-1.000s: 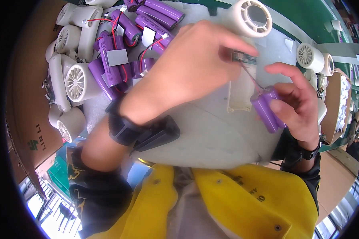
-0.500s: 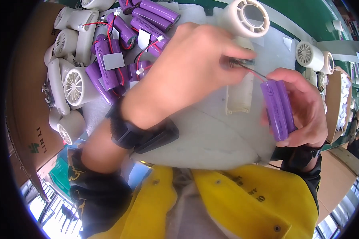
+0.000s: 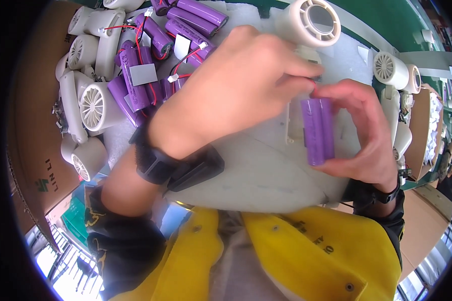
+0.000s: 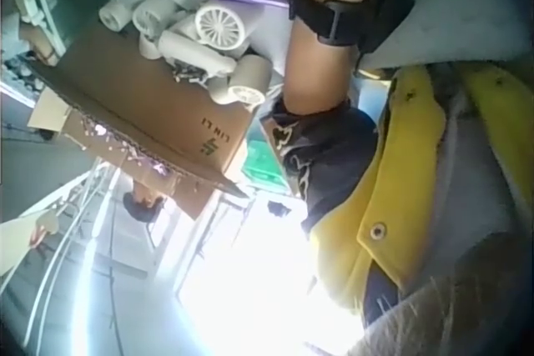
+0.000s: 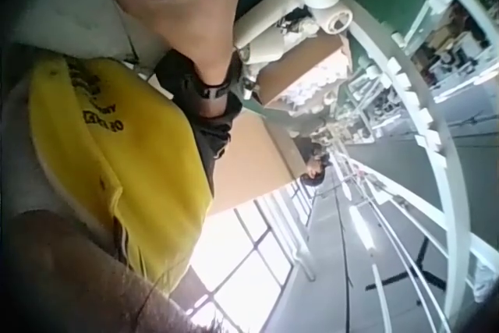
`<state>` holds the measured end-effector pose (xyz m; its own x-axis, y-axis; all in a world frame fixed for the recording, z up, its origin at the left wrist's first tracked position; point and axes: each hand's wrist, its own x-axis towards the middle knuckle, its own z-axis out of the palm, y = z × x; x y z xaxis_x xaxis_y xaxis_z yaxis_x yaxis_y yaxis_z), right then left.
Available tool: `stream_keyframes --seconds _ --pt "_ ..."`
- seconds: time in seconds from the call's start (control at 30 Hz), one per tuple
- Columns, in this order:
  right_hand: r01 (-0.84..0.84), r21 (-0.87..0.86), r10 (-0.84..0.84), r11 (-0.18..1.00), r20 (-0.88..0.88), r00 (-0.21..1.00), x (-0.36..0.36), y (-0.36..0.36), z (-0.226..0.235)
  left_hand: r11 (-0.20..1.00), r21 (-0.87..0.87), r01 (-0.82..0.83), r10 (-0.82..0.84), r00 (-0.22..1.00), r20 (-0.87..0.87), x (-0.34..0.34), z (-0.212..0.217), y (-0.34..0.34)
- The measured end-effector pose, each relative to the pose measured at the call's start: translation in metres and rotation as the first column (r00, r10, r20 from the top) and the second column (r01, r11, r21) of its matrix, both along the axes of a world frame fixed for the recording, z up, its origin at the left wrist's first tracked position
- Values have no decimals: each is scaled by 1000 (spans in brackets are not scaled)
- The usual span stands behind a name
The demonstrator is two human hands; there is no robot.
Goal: The person reaches into a box to retrieve batteries, places them on the table, and connects a battery to a circuit board. They then insert the batteries and the circuit board into a white fan housing, repeating the process.
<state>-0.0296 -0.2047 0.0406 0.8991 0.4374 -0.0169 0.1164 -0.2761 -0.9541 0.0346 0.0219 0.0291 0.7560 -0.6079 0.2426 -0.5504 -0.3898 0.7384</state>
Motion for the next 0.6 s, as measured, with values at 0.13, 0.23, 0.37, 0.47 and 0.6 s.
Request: stream_keyframes --seconds 0.13,0.23,0.37,0.47,0.6 --pt "27 -129 -11 991 129 992 -2 7 -4 1000 7 28 -28 999 42 1 -5 2" --pt "27 -290 64 957 298 952 -1 10 -4 999 27 23 -25 996 90 0 -7 3" --pt "31 -389 118 921 354 928 -5 10 0 998 27 53 -55 995 86 2 -5 3" --pt "45 -389 119 920 386 915 -6 11 3 998 42 56 -60 992 112 2 -8 5" --pt "78 -392 98 917 409 907 -8 13 4 998 6 62 -62 990 126 3 -15 9"
